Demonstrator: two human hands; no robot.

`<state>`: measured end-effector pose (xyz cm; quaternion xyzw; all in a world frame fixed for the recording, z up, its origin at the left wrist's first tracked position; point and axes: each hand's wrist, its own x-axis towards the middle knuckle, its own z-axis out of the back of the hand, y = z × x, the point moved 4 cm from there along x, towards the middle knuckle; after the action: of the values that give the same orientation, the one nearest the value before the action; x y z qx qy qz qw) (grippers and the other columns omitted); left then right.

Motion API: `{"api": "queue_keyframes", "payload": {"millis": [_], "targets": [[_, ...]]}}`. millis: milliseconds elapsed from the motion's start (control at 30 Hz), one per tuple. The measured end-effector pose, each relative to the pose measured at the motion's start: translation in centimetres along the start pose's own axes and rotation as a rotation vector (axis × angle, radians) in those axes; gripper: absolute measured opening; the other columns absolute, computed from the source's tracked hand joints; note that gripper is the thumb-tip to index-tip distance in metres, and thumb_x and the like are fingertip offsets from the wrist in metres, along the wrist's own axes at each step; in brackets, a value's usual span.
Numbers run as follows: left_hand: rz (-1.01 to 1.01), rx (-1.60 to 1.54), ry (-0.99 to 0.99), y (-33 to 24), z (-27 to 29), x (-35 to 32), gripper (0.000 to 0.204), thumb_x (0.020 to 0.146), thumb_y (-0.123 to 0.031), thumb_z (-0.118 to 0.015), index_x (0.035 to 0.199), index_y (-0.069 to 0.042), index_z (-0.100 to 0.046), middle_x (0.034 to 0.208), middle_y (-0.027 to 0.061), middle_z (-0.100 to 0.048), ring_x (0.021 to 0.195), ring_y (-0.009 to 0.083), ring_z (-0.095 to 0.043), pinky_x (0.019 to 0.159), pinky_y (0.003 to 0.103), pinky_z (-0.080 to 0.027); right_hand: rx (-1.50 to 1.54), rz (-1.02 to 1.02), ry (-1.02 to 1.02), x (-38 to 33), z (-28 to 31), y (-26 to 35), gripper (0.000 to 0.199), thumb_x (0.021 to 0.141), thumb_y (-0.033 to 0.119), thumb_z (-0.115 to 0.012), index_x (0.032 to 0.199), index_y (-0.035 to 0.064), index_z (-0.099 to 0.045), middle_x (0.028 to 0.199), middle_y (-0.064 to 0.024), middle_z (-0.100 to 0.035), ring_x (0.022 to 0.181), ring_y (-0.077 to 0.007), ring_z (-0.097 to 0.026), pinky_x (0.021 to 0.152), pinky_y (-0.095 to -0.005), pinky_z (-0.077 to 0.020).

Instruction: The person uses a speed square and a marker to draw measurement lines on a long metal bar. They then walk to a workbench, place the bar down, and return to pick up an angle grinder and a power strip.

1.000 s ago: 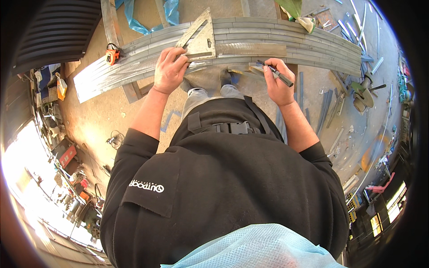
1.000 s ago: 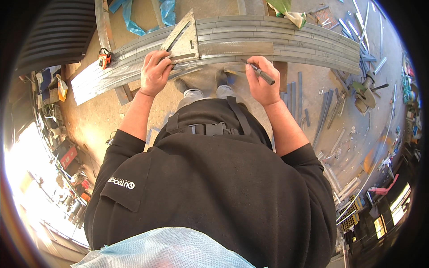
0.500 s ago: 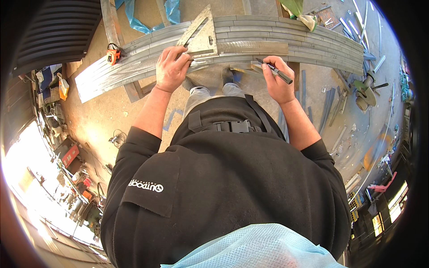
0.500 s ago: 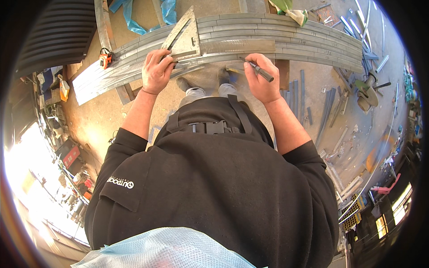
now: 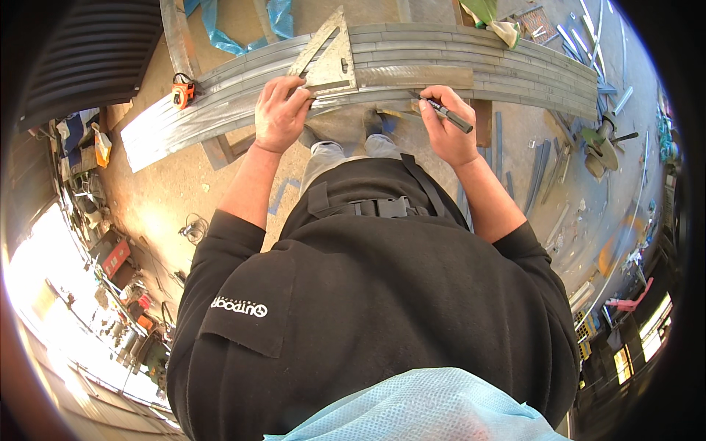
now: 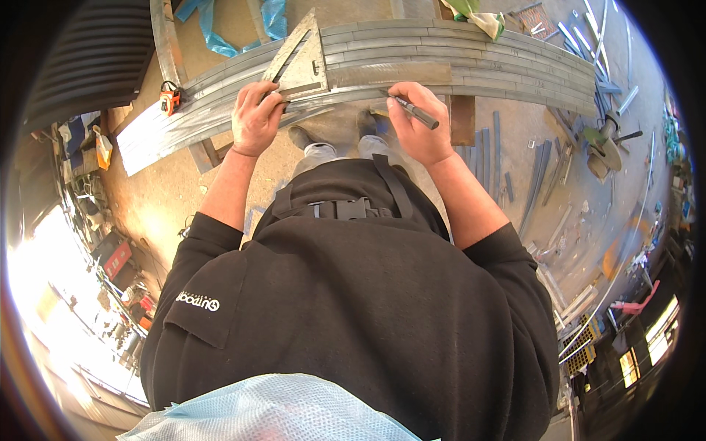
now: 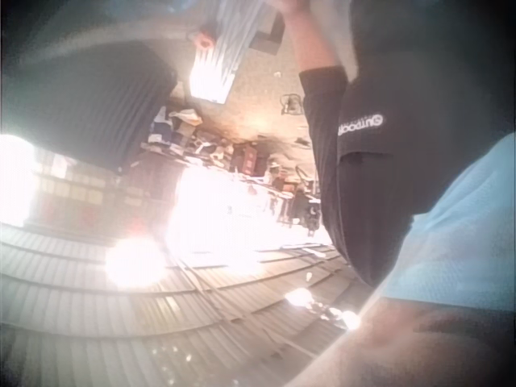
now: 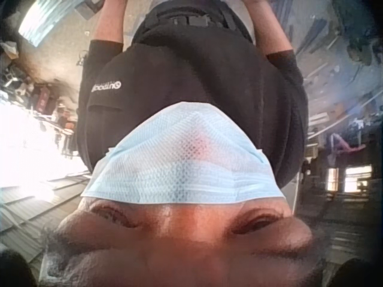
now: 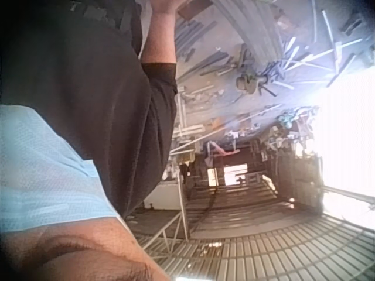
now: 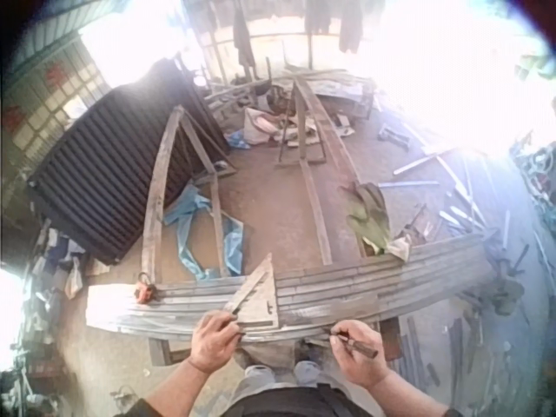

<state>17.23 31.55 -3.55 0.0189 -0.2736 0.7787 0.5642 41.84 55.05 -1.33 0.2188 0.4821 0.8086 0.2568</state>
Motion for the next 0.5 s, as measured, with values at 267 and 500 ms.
{"api": "queue_keyframes", "payload": {"millis": [267,500], "targets": [[0.004,0.007,-0.02,-0.1,-0.2,0.0,0.022,0.083,-0.007,-0.086,0.1,-0.013,-0.075,0.121,0.0045,-0.072,0.116,0.0327,-0.068,0.099,0.046,-0.058,0.087,0.083,0.022,1.7,-2.8,1.0,0.011,0.099,0.001,-0.076,0.109,0.0013,-0.074,0.095,-0.0113,-0.075,0.084,-0.0229,-0.071,0.08,-0.0337,-0.0575],[0.009,0.008,-0.017,-0.2,0.0,0.2,0.02,0.083,-0.009,-0.086,0.099,-0.014,-0.075,0.12,0.0032,-0.073,0.115,0.0317,-0.069,0.097,0.046,-0.058,0.127,0.209,0.018,3.0,-6.0,1.7,0.017,0.098,-0.002,-0.076,0.114,-0.0009,-0.075,0.102,-0.014,-0.078,0.09,-0.0272,-0.075,0.084,-0.0348,-0.0587]]}}
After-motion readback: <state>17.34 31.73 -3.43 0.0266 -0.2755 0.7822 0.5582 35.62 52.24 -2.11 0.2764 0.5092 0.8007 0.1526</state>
